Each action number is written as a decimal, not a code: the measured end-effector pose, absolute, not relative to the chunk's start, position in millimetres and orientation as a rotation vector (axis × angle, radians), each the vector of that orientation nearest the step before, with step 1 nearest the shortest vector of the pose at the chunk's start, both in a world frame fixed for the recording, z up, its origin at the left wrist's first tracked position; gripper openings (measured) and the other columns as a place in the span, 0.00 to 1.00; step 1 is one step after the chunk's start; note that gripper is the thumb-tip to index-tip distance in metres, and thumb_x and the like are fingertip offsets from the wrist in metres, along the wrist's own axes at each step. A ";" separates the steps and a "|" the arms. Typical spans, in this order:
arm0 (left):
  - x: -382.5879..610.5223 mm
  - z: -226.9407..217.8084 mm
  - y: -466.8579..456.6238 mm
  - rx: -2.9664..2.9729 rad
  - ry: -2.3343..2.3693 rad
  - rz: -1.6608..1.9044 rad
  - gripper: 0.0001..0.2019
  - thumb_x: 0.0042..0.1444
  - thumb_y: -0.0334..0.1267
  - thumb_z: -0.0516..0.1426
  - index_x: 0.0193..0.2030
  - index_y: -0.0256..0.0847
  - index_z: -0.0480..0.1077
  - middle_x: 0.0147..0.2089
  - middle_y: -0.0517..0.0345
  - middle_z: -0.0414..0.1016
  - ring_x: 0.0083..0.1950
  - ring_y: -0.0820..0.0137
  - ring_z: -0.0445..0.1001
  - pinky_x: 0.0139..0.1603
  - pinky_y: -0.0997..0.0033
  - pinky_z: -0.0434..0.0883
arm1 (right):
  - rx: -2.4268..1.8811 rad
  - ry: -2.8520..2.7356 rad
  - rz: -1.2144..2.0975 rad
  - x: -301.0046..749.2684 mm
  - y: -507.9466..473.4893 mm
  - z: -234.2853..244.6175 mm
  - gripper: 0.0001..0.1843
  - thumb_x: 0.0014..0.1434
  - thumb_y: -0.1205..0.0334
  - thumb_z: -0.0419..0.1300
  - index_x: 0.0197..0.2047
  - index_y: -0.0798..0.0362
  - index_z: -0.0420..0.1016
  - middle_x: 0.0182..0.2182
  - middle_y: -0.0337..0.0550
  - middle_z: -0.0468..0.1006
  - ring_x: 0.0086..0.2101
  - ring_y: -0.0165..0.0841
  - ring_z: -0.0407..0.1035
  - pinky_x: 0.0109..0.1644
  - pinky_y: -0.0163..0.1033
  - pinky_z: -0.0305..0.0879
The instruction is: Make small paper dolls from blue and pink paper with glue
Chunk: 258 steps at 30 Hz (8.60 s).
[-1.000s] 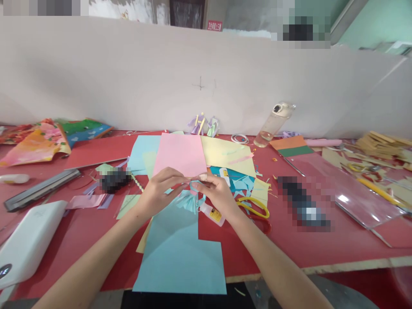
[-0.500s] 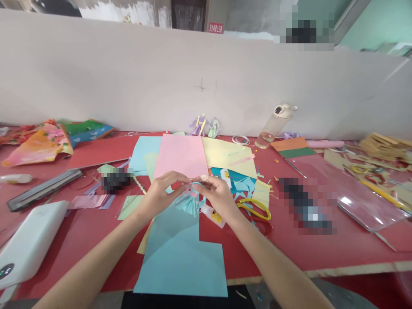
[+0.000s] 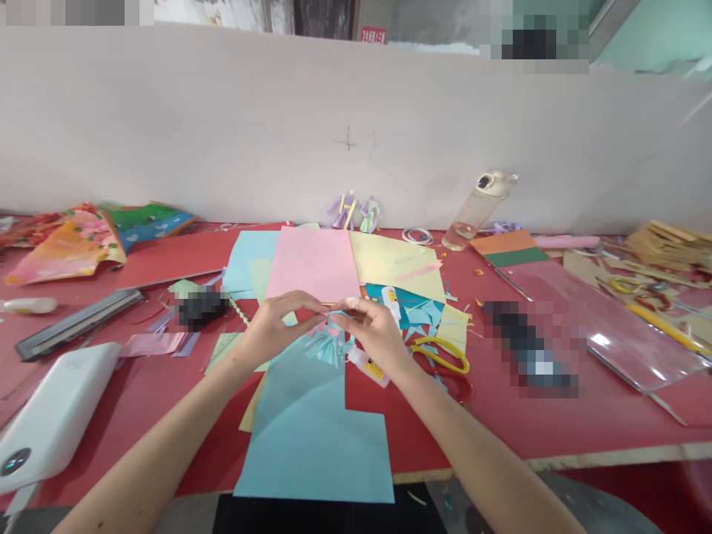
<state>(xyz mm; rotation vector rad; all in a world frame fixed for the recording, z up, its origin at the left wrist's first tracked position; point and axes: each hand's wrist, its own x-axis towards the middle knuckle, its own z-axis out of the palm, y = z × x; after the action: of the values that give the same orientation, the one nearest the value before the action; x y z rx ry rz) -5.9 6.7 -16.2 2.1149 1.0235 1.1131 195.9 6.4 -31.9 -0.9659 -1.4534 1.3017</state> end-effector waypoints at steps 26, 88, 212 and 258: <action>-12.6 -13.3 8.2 1.957 1.062 0.861 0.07 0.62 0.42 0.59 0.43 0.43 0.76 0.41 0.57 0.80 0.45 0.66 0.78 0.48 0.66 0.74 | -1.015 -1.357 1.407 194.6 7.7 -33.4 0.14 0.47 0.50 0.73 0.36 0.47 0.82 0.37 0.41 0.83 0.40 0.35 0.76 0.44 0.40 0.72; -10.7 -13.9 10.4 1.947 1.093 0.859 0.08 0.62 0.45 0.60 0.39 0.44 0.77 0.41 0.56 0.80 0.45 0.64 0.78 0.48 0.65 0.73 | -1.008 -1.402 1.443 195.9 9.0 -38.4 0.16 0.49 0.51 0.73 0.39 0.49 0.82 0.37 0.41 0.84 0.39 0.36 0.77 0.40 0.38 0.71; -13.4 -15.9 11.4 2.015 0.996 0.815 0.11 0.66 0.45 0.56 0.40 0.41 0.76 0.40 0.57 0.79 0.41 0.67 0.75 0.45 0.69 0.70 | -1.039 -1.289 1.576 193.2 5.5 -36.3 0.16 0.45 0.55 0.75 0.37 0.50 0.83 0.35 0.40 0.81 0.35 0.33 0.75 0.41 0.39 0.74; -15.8 -24.1 13.9 2.003 0.863 0.961 0.03 0.66 0.37 0.57 0.44 0.43 0.68 0.44 0.58 0.74 0.43 0.71 0.76 0.46 0.69 0.74 | -1.035 -1.309 1.599 193.0 7.7 -37.0 0.16 0.48 0.59 0.73 0.42 0.50 0.84 0.37 0.40 0.82 0.27 0.26 0.68 0.30 0.34 0.66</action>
<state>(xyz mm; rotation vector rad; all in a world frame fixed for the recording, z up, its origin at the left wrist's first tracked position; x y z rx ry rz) -15.8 13.9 -24.1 2.0034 0.8629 0.9609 193.0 7.7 -37.0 -1.0348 -1.3095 1.5994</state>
